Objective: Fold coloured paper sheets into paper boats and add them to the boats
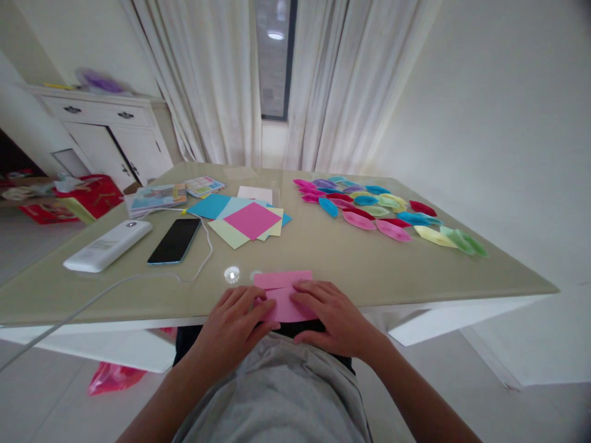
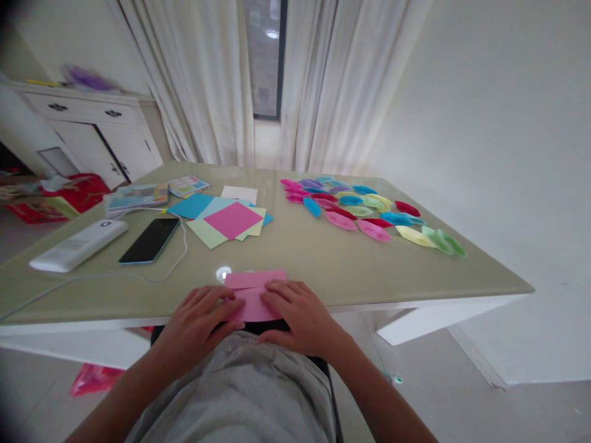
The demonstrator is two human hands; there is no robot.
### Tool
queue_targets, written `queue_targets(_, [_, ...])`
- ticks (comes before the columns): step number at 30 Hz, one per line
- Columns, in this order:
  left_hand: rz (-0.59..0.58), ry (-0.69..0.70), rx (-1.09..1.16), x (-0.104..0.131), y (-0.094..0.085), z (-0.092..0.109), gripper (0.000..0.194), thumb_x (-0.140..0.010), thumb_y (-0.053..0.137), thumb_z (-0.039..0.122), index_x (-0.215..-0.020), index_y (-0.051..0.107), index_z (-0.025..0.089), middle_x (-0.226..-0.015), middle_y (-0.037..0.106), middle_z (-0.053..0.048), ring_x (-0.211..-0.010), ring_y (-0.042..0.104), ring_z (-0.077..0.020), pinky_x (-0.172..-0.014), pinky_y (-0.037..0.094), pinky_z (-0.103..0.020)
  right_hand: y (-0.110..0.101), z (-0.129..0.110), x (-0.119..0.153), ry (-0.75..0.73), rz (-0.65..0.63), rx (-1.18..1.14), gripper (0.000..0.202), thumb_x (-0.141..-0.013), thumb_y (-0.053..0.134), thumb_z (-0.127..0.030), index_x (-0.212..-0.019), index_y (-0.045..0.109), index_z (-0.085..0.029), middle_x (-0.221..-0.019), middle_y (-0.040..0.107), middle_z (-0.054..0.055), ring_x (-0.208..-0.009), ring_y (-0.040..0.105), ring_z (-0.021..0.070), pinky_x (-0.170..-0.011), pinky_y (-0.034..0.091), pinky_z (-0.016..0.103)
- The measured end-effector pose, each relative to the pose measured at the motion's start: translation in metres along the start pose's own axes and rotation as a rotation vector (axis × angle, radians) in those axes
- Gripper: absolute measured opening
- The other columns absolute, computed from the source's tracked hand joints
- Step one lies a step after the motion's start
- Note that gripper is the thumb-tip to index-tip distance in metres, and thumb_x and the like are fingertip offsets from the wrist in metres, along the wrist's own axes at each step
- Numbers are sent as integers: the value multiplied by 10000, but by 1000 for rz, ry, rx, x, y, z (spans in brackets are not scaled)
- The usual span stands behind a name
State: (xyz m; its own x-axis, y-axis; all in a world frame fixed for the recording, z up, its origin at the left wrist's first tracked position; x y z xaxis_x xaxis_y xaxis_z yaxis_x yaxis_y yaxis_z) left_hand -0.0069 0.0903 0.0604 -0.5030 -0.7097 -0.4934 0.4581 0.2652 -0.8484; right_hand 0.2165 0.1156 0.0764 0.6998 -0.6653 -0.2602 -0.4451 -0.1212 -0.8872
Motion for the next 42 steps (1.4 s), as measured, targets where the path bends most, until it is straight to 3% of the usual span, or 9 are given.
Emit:
queue_targets(4, [94, -14, 17, -2, -1, -5, 171, -1083, 611, 288, -1144, 768, 261, -1361, 713, -104, -1265, 622, -313, -1079, 486, -485, 4, 1, 1, -23, 49, 2, 328, -1119, 586, -397, -1391, 693, -249, -1485, 702, 132, -1404, 614, 305, -1205, 436, 506])
queue_targets(7, [62, -35, 79, -8, 1, -7, 201, -1109, 552, 266, -1129, 751, 249, -1310, 754, -88, -1251, 659, -292, -1082, 491, -464, 3, 5, -1, 14, 98, -57, 270, -1153, 488, -275, -1302, 708, -227, -1394, 754, 117, -1321, 665, 273, -1144, 476, 459])
queue_targets(11, [50, -128, 103, -16, 3, -11, 216, -1118, 534, 292, -1237, 691, 202, -1137, 800, -85, -1036, 737, -255, -933, 554, -396, -2, 11, -12, 106, 114, -95, 193, -1127, 526, -248, -1170, 708, -200, -1208, 780, 114, -1128, 694, 271, -1029, 515, 431])
queue_targets(15, [89, -110, 21, -21, 3, -9, 214, -1120, 525, 262, -1112, 737, 229, -1066, 810, -63, -936, 735, -242, -854, 546, -364, -5, 16, -24, 182, 132, -93, 52, -1055, 635, -191, -1034, 683, -199, -1095, 725, 91, -1049, 657, 259, -955, 515, 387])
queue_targets(21, [123, -35, -22, -12, 7, -4, 237, -1122, 544, 304, -1134, 760, 206, -1152, 798, -87, -1035, 721, -264, -943, 551, -399, -2, 23, -32, 239, 159, -109, 125, -954, 733, -88, -965, 663, -192, -1027, 673, 52, -957, 646, 223, -884, 490, 337])
queue_targets(26, [146, 53, -79, -1, 10, 0, 343, -1120, 548, 406, -1284, 712, 153, -1233, 770, -130, -1125, 708, -287, -1007, 561, -430, 1, 25, -32, 256, 180, -73, 124, -964, 753, -111, -972, 656, -188, -1011, 661, 47, -945, 641, 224, -876, 498, 338])
queue_targets(32, [154, 97, -113, 5, 8, 4, 219, -1102, 587, 228, -1255, 716, 139, -1184, 780, -116, -1064, 719, -275, -955, 562, -423, 3, 9, -22, 173, 159, 32, 71, -1019, 732, -206, -1003, 662, -202, -1065, 697, 74, -1012, 640, 257, -912, 519, 372])
queue_targets(36, [148, 116, -102, 7, 3, 6, 233, -1100, 531, 143, -1206, 738, 141, -1159, 788, -110, -1017, 720, -265, -904, 563, -409, 8, -3, -9, 49, 177, 188, 276, -952, 834, -395, -1060, 681, -192, -1163, 739, 112, -1027, 647, 301, -914, 518, 426])
queue_targets(42, [161, 176, -153, 7, -1, 9, 309, -1079, 465, 63, -1203, 744, 113, -1145, 795, -125, -1001, 715, -274, -899, 568, -415, 13, -11, -2, -53, 304, 371, 80, -1025, 740, -260, -1028, 731, -181, -1073, 806, 85, -942, 673, 273, -891, 506, 422])
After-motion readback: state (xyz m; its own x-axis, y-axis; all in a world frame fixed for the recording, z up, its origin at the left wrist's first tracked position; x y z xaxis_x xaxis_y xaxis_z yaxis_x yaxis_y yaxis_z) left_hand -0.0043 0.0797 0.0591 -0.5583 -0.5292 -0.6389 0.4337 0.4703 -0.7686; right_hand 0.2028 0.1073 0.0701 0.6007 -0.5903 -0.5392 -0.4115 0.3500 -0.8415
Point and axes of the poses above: each hand's wrist, its own x-axis away from the middle knuckle, its own y-axis out of the palm, z = x × y, the point moved 5 cm from there along -x, towards the middle knuckle
